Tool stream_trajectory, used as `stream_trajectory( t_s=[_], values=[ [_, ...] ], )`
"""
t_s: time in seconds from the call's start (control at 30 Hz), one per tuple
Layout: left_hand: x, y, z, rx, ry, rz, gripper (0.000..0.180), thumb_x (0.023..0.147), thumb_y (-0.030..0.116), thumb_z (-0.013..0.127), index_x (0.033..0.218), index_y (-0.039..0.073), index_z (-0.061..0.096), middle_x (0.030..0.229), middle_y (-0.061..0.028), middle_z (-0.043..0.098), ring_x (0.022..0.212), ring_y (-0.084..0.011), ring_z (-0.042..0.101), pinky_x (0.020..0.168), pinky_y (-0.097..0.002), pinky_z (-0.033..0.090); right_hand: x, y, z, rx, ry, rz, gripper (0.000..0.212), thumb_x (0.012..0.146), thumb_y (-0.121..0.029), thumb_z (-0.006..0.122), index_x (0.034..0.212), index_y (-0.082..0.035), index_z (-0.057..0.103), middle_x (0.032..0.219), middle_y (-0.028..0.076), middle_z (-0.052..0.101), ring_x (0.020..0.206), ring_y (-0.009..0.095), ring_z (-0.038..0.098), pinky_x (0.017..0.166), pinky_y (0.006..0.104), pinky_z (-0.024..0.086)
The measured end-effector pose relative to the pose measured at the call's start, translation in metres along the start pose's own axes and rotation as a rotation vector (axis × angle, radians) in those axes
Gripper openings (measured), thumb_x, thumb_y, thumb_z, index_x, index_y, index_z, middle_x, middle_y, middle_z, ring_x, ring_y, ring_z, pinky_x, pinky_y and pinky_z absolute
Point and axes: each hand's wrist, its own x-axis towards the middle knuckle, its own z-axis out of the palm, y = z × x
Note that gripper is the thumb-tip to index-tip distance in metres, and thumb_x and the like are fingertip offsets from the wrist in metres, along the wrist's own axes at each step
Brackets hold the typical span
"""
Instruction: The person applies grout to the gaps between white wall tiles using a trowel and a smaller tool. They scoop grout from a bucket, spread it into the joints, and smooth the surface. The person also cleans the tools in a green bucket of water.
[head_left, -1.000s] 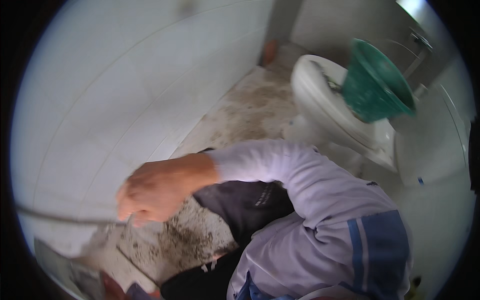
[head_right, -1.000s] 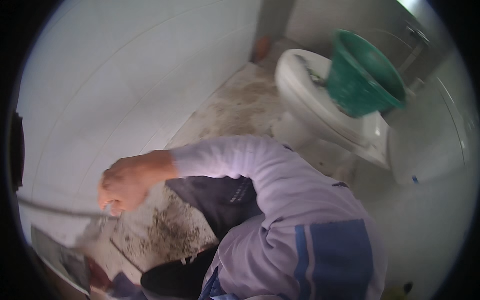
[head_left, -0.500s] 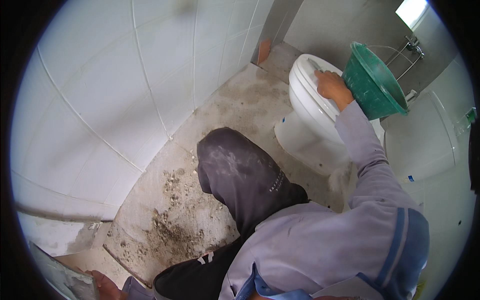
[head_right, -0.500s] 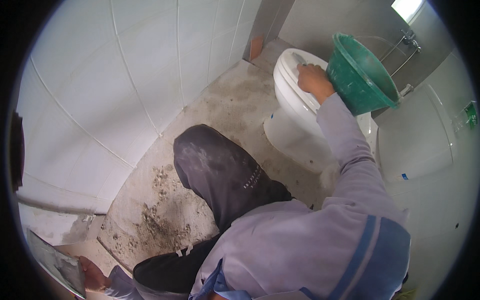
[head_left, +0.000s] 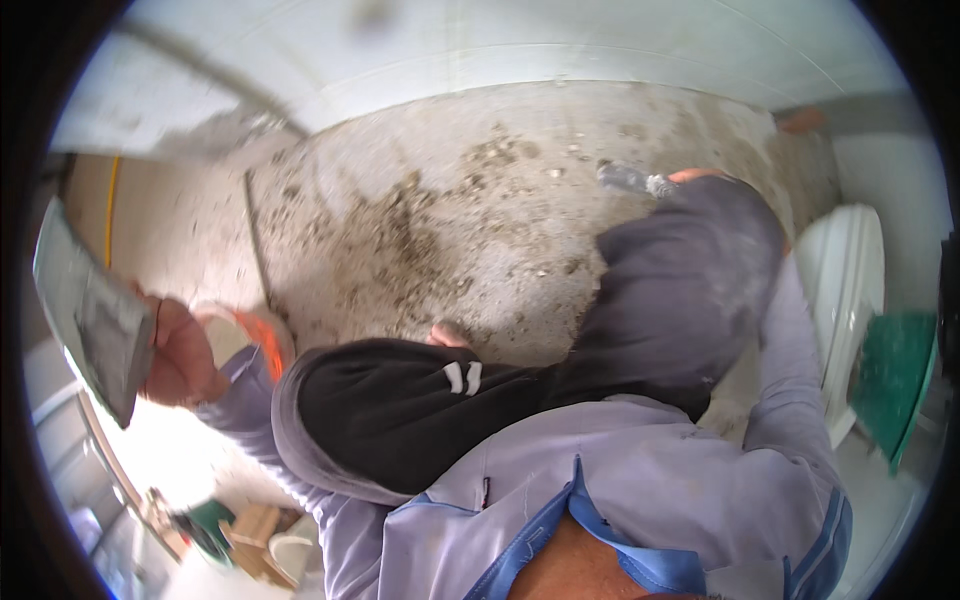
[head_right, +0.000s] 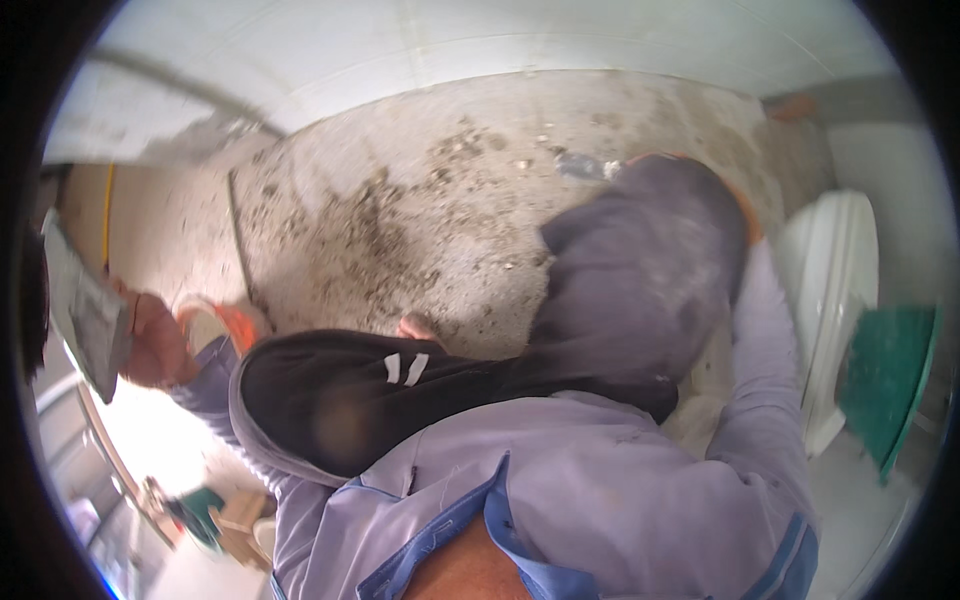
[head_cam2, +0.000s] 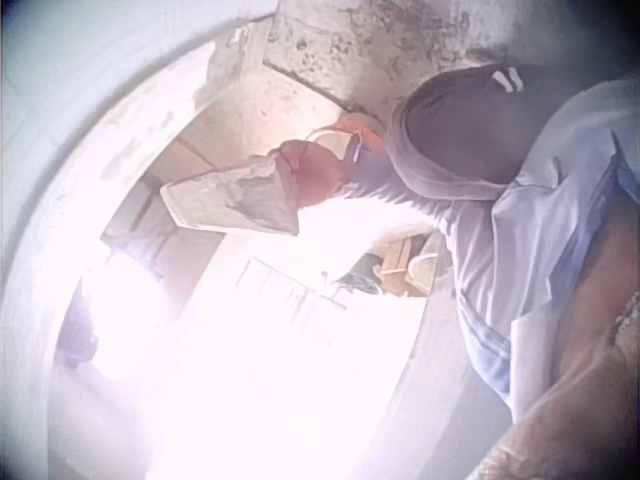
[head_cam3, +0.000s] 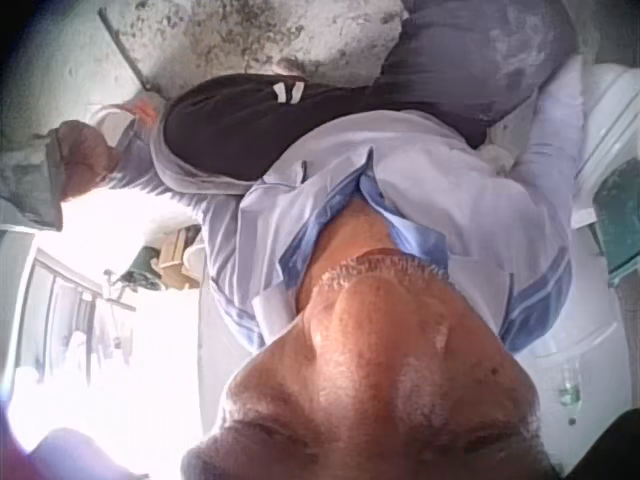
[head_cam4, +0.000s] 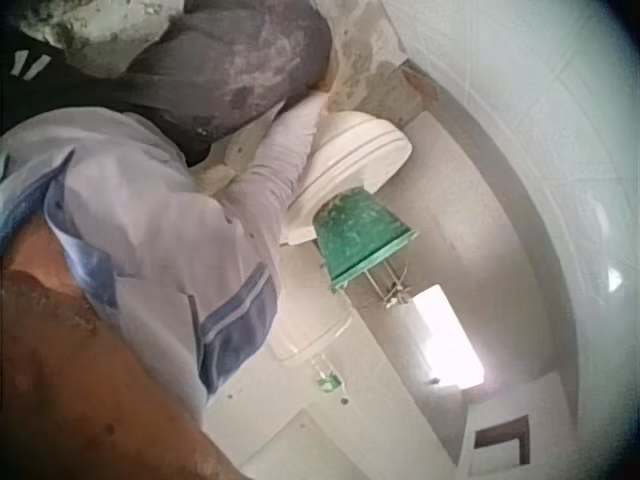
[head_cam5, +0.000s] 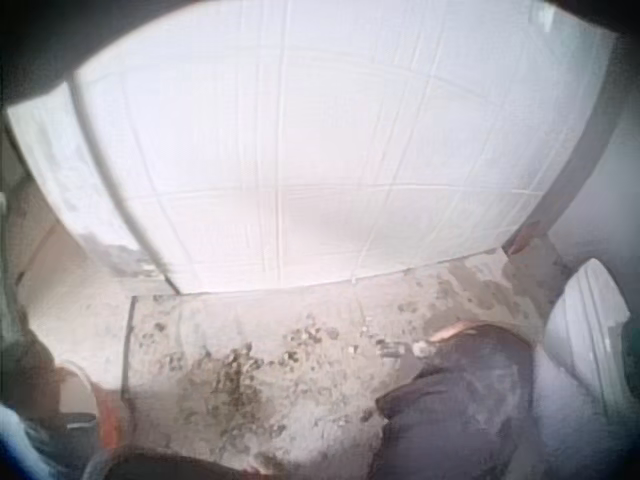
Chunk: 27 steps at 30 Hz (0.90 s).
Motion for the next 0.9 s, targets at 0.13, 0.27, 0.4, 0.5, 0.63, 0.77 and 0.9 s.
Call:
stream_trajectory(
  t_s=[0.13, 0.27, 0.4, 0.5, 0.63, 0.77, 0.9],
  values=[
    [-0.034, 0.002, 0.012, 0.117, 0.117, 0.035, 0.044, 0.086, 0.024, 0.063, 0.124, 0.006, 0.05, 0.111, -0.0117, 0.054, 0.09, -0.0194, 0.055, 0.07, -0.0308, 0.042, 0.1, -0.099, -0.001, -0.032, -0.607, -0.066, 0.048, 0.086, -0.025, 0.065, 0.124, 0.003, 0.054, 0.084, 0.005, 0.061, 0.06, 0.01, 0.053, 0.055, 0.0243, 0.047],
    [-0.096, 0.009, 0.016, 0.11, 0.259, 0.245, 0.043, 0.092, 0.029, 0.053, 0.128, 0.007, 0.049, 0.125, -0.0155, 0.055, 0.098, -0.0247, 0.059, 0.07, -0.0362, 0.048, 0.15, -0.181, 0.022, -0.182, -0.756, -0.191, 0.044, 0.086, -0.024, 0.064, 0.122, 0.001, 0.056, 0.075, 0.003, 0.058, 0.052, 0.008, 0.049, 0.046, 0.024, 0.042],
    [-0.137, 0.007, 0.037, 0.143, 0.51, 0.562, 0.048, 0.093, 0.032, 0.053, 0.134, 0.006, 0.046, 0.133, -0.0117, 0.052, 0.119, -0.0303, 0.052, 0.092, -0.0485, 0.048, 0.173, -0.241, 0.083, -0.483, -0.771, -0.358, 0.039, 0.089, -0.024, 0.057, 0.123, -0.006, 0.057, 0.085, 0.009, 0.059, 0.07, 0.014, 0.056, 0.062, 0.0314, 0.046],
    [-0.187, 0.024, 0.017, 0.439, 0.631, 0.753, 0.046, 0.094, 0.028, 0.052, 0.133, 0.004, 0.046, 0.133, -0.0139, 0.051, 0.118, -0.0295, 0.052, 0.094, -0.0473, 0.047, 0.189, -0.274, 0.163, -0.633, -0.58, -0.688, 0.043, 0.089, -0.024, 0.05, 0.128, -0.007, 0.053, 0.099, 0.014, 0.057, 0.092, 0.02, 0.054, 0.08, 0.0372, 0.045],
    [-0.222, 0.022, -0.028, 1.058, 1.246, 0.962, 0.04, 0.098, 0.022, 0.04, 0.129, -0.001, 0.048, 0.127, -0.0172, 0.053, 0.117, -0.0283, 0.052, 0.099, -0.0418, 0.044, 0.211, -0.3, 0.283, -0.555, -0.412, -0.766, 0.051, 0.089, -0.02, 0.048, 0.139, -0.01, 0.043, 0.108, 0.013, 0.053, 0.096, 0.023, 0.053, 0.088, 0.037, 0.044],
    [-0.206, -0.006, -0.064, 1.624, 1.606, 0.97, 0.049, 0.1, 0.028, 0.039, 0.135, -0.007, 0.041, 0.137, -0.0186, 0.039, 0.121, -0.0282, 0.045, 0.101, -0.0394, 0.038, 0.221, -0.294, 0.394, -0.086, -0.435, -0.494, 0.056, 0.092, -0.027, 0.053, 0.142, -0.008, 0.037, 0.118, 0.015, 0.055, 0.088, 0.02, 0.055, 0.086, 0.0378, 0.047],
    [-0.229, -0.006, -0.081, 2.143, 1.646, 0.83, 0.05, 0.099, 0.031, 0.04, 0.134, -0.005, 0.043, 0.132, -0.0217, 0.041, 0.119, -0.032, 0.046, 0.099, -0.0425, 0.041, 0.221, -0.284, 0.461, -0.021, -0.26, -0.684, 0.054, 0.095, -0.027, 0.049, 0.139, 0.0, 0.038, 0.108, 0.016, 0.054, 0.08, 0.015, 0.054, 0.073, 0.0315, 0.048]
  ],
)
